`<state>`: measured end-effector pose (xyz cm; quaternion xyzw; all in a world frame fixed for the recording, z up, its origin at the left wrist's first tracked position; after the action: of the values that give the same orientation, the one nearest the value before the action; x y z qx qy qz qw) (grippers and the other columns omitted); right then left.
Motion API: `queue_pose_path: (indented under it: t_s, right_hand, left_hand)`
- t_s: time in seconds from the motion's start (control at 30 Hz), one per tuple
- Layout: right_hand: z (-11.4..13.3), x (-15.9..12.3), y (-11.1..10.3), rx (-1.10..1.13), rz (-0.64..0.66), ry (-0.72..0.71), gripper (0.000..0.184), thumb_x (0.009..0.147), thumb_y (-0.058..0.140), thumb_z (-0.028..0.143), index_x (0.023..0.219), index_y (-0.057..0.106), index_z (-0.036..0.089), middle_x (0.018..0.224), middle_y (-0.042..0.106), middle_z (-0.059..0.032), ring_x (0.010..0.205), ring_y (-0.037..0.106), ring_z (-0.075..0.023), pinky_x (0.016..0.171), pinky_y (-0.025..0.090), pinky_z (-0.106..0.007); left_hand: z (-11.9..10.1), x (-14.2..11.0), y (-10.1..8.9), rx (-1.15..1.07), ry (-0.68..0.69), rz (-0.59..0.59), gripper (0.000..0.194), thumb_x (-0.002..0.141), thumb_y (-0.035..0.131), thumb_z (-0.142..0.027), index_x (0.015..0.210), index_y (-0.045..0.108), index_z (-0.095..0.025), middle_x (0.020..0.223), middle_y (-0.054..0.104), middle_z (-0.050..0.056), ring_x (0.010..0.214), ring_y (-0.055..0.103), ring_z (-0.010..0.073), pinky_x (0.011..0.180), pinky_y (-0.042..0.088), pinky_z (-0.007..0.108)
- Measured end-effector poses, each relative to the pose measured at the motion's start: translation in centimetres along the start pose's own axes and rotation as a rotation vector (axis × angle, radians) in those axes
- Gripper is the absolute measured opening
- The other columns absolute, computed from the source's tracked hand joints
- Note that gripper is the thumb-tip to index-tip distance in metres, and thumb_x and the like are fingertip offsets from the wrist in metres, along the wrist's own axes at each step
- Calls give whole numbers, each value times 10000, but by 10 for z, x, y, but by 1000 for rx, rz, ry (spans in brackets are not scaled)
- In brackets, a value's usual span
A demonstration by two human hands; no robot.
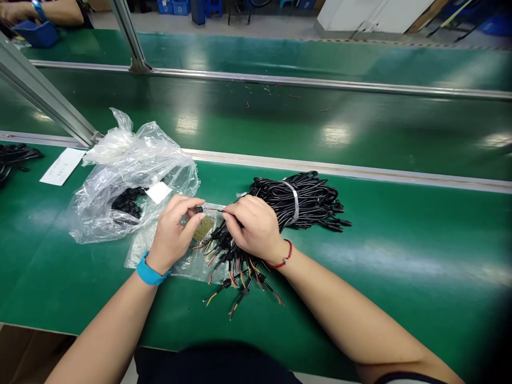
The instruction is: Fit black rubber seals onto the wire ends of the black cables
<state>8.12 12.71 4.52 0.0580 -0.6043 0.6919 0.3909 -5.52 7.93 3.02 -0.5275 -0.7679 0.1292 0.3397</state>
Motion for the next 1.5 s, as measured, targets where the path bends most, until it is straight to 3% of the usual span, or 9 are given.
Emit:
queue_pose_path:
  t_s: [0.5,1.0,1.5]
  right_hand:
    - [6,-5,11,-60,112,-132,270,936,387,261,833,620,172,680,552,-22,667,426,-159,649,337,-293]
    - [5,-4,0,-36,-51,-94,212,905,460,241,811,624,145,658,548,-28,649,441,-155,628,364,-284]
    - [4,-4,-2,-48,-77,-58,188,896,483,225,785,616,150,664,562,-32,658,433,-158,632,357,-291]
  left_hand:
    - [-4,2,3,85,67,48,187,827,569,-103,990,615,-182,875,550,28,756,533,134,717,454,290]
    - [0,2,9,38,66,137,195,846,558,-130,1021,629,-176,894,571,40,813,538,142,738,453,289]
    - [-2,2,8,-11,51,153,191,859,547,-170,1028,636,-164,900,605,49,842,557,153,739,446,292]
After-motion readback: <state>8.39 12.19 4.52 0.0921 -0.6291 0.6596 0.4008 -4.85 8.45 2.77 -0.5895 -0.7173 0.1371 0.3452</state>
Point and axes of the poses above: each hand's wrist, its own x-axis towards the middle knuckle, its own y-axis out of the palm, z = x × y, the point moved 8 cm from there along x, towards the middle knuckle
